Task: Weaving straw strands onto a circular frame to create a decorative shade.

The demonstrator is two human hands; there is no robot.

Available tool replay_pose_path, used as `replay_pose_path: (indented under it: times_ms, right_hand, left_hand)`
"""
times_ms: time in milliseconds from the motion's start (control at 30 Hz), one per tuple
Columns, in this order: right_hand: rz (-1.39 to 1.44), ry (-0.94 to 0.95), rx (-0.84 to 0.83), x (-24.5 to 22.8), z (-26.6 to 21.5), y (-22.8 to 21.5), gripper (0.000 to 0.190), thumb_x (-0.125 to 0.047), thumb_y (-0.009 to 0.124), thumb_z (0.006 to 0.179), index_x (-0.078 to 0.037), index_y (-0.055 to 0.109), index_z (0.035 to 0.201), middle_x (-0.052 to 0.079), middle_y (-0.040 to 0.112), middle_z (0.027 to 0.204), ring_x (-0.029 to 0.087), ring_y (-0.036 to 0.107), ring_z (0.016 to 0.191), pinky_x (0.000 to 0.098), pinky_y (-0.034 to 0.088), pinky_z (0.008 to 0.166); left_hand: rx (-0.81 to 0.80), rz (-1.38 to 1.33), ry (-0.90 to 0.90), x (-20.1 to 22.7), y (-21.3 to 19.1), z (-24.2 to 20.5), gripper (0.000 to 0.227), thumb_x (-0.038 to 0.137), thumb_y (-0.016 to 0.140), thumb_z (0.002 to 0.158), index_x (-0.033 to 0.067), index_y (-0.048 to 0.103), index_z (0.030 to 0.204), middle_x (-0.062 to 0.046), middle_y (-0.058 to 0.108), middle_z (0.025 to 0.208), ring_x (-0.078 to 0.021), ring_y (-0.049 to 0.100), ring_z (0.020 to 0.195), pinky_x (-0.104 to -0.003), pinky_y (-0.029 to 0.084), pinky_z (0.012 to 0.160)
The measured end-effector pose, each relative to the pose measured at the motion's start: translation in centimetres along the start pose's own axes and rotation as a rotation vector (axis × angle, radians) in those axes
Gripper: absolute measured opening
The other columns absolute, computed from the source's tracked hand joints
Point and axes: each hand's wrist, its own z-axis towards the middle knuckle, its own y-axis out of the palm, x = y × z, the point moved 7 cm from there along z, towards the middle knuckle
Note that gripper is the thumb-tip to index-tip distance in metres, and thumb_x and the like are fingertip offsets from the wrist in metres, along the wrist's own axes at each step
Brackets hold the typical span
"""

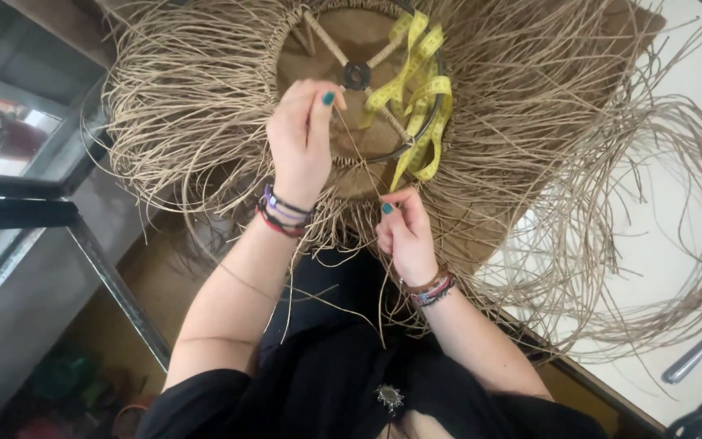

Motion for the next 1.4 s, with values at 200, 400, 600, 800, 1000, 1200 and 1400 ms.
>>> replay_pose_path:
  times_ms: [200, 400, 600, 800, 1000, 1200, 1400]
  right_hand:
    - [-0.350, 0.089, -0.052, 3.5, -1.1, -0.1, 0.015, -0.013, 0.044, 0.103, -0.010, 0.058, 0.104, -0.002, 0.048, 0.055, 0.011, 0.049, 0.045, 0.0240, 0.037, 0.042]
    - [-0.901, 0.100, -0.346, 4.5, -3.0, 3.2, 0.022, -0.019, 0.055, 0.094, -0.017, 0.070, 0.078, 0.001, 0.068, 0.054, 0.019, 0.072, 0.053, 0.0358, 0.058, 0.057]
    - [-0.703, 0.128, -0.537, -2.2, -7.1, 5.8, 0.053, -0.003, 0.062, 0.094, 0.001, 0.048, 0.145, 0.018, 0.076, 0.105, 0.031, 0.075, 0.093, 0.0418, 0.062, 0.082]
    - [-0.758, -0.122, -0.271, -9.0, -11.3, 0.9, 0.034, -0.002, 0.065, 0.091, -0.007, 0.069, 0.125, 0.011, 0.076, 0.101, 0.027, 0.075, 0.090, 0.0356, 0.062, 0.074]
    - [-1.400, -0.503, 0.641, -16.2, -16.9, -15.3, 0.015, -0.002, 0.071, 0.096, -0.010, 0.077, 0.106, 0.004, 0.069, 0.093, 0.025, 0.067, 0.083, 0.0362, 0.053, 0.080]
    - [-1.846, -0.368, 0.784, -15.8, -15.3, -21.6, 0.010, -0.027, 0.081, 0.088, -0.026, 0.078, 0.097, -0.004, 0.066, 0.096, 0.019, 0.066, 0.083, 0.0317, 0.054, 0.076]
    - [-1.511, -0.443, 0.714, -20.1, -17.1, -17.9, 0.021, -0.006, 0.066, 0.098, -0.023, 0.074, 0.108, -0.001, 0.064, 0.094, 0.026, 0.068, 0.089, 0.0360, 0.056, 0.083]
  left_hand:
    - [-0.495, -0.217, 0.321, 6.7, 3.2, -10.1, 0.034, 0.036, 0.043, 0.109, 0.0188, 0.070, 0.097, 0.002, 0.076, 0.105, -0.0205, 0.070, 0.115, -0.048, 0.042, 0.108]
    - [-0.596, -0.055, 0.541, 3.8, 2.3, -11.5, 0.013, 0.018, 0.057, 0.102, 0.0126, 0.069, 0.100, -0.004, 0.070, 0.098, -0.0228, 0.070, 0.106, -0.046, 0.046, 0.110]
    - [-0.902, 0.142, 0.541, -1.8, -3.7, -15.4, 0.043, 0.025, 0.038, 0.082, 0.0104, 0.067, 0.110, -0.011, 0.062, 0.095, -0.0324, 0.063, 0.111, -0.055, 0.041, 0.105]
    - [-0.777, 0.651, 0.356, -8.4, -9.0, -18.7, 0.020, 0.041, 0.060, 0.098, 0.0280, 0.072, 0.088, 0.008, 0.073, 0.077, -0.0131, 0.071, 0.085, -0.033, 0.045, 0.085]
    - [-0.703, 0.271, 0.433, 6.8, -2.8, -15.1, 0.005, 0.021, 0.071, 0.092, 0.0203, 0.075, 0.090, 0.002, 0.073, 0.075, -0.0191, 0.071, 0.075, -0.036, 0.051, 0.074]
    - [-0.770, -0.230, 0.515, 18.1, 6.2, -15.0, 0.009, 0.020, 0.066, 0.096, 0.0177, 0.075, 0.093, -0.001, 0.074, 0.085, -0.0243, 0.073, 0.085, -0.039, 0.053, 0.081]
    - [-0.859, -0.663, -0.029, 20.4, 14.4, -14.4, 0.026, 0.013, 0.050, 0.105, 0.0075, 0.071, 0.118, -0.018, 0.075, 0.107, -0.0405, 0.071, 0.105, -0.050, 0.054, 0.093]
